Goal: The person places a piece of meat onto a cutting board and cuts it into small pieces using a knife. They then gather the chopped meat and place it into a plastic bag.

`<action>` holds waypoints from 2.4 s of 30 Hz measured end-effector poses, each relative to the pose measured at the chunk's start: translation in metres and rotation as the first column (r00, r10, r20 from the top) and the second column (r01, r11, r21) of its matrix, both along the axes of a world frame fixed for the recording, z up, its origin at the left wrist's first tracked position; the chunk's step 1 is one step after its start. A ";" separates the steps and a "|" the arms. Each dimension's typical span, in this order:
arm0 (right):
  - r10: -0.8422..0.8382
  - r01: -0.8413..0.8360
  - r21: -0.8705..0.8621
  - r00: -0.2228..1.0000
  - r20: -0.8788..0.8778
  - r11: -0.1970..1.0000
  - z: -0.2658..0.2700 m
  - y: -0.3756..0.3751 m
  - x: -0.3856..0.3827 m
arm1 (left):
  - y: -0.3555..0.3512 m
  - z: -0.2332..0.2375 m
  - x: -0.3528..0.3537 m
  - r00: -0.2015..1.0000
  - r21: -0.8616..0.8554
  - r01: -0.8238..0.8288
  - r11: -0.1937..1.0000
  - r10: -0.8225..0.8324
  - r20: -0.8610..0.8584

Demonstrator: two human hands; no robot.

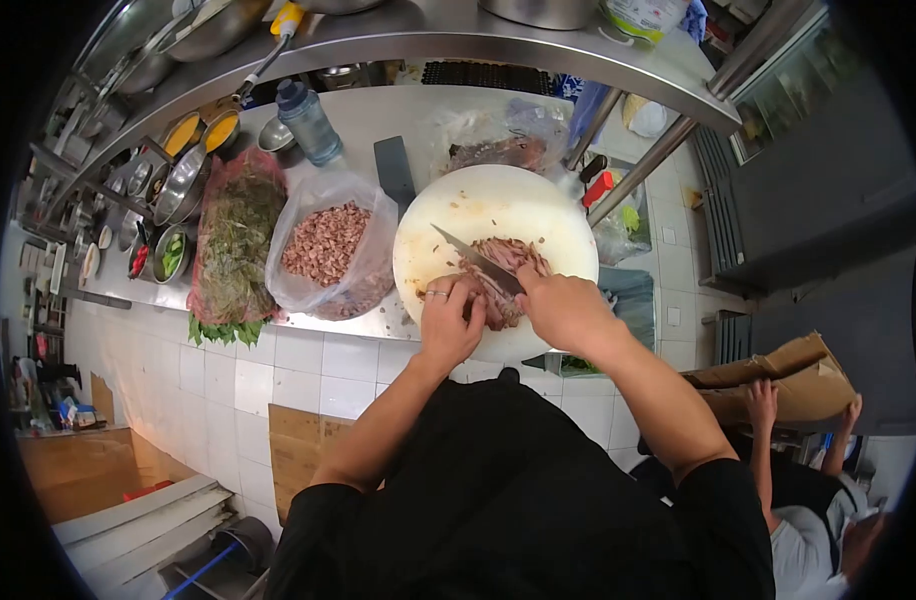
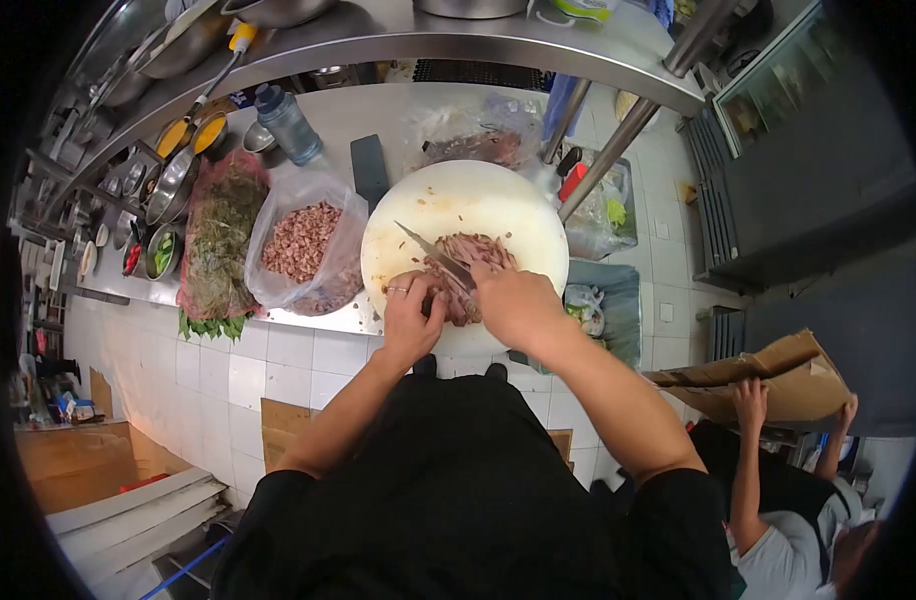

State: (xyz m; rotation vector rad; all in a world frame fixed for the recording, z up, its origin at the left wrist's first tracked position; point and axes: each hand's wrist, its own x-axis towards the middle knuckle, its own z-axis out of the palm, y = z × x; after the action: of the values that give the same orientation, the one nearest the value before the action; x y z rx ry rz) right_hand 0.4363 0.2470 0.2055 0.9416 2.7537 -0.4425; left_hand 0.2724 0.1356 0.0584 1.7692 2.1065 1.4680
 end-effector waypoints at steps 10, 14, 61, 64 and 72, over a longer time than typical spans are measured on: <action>0.027 -0.022 -0.071 0.997 0.066 0.997 -0.031 0.013 -0.017 | -0.004 -0.018 -0.002 0.995 -0.004 -0.023 1.000 0.022 -0.096; -0.080 0.078 -0.051 0.996 -0.036 0.996 0.001 -0.004 -0.015 | -0.003 -0.017 0.000 0.995 0.009 -0.051 0.999 0.052 -0.080; 0.019 -0.013 -0.090 0.997 0.072 0.996 -0.035 0.011 -0.015 | -0.004 -0.019 0.004 0.996 0.034 -0.040 0.999 0.043 -0.078; 0.016 -0.009 -0.089 0.996 0.085 0.996 -0.015 0.008 -0.009 | -0.006 -0.012 0.004 0.999 0.031 -0.035 0.999 0.035 -0.003; 0.057 -0.041 -0.094 0.982 0.179 0.995 0.006 -0.028 0.003 | -0.007 -0.017 0.006 0.993 -0.002 -0.099 0.995 0.098 -0.063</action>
State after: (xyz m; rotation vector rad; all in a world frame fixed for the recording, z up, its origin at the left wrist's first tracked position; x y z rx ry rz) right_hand 0.4394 0.2194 0.2111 0.8460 2.5648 -0.4447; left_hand 0.2784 0.1281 0.0419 1.7560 2.2566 1.4459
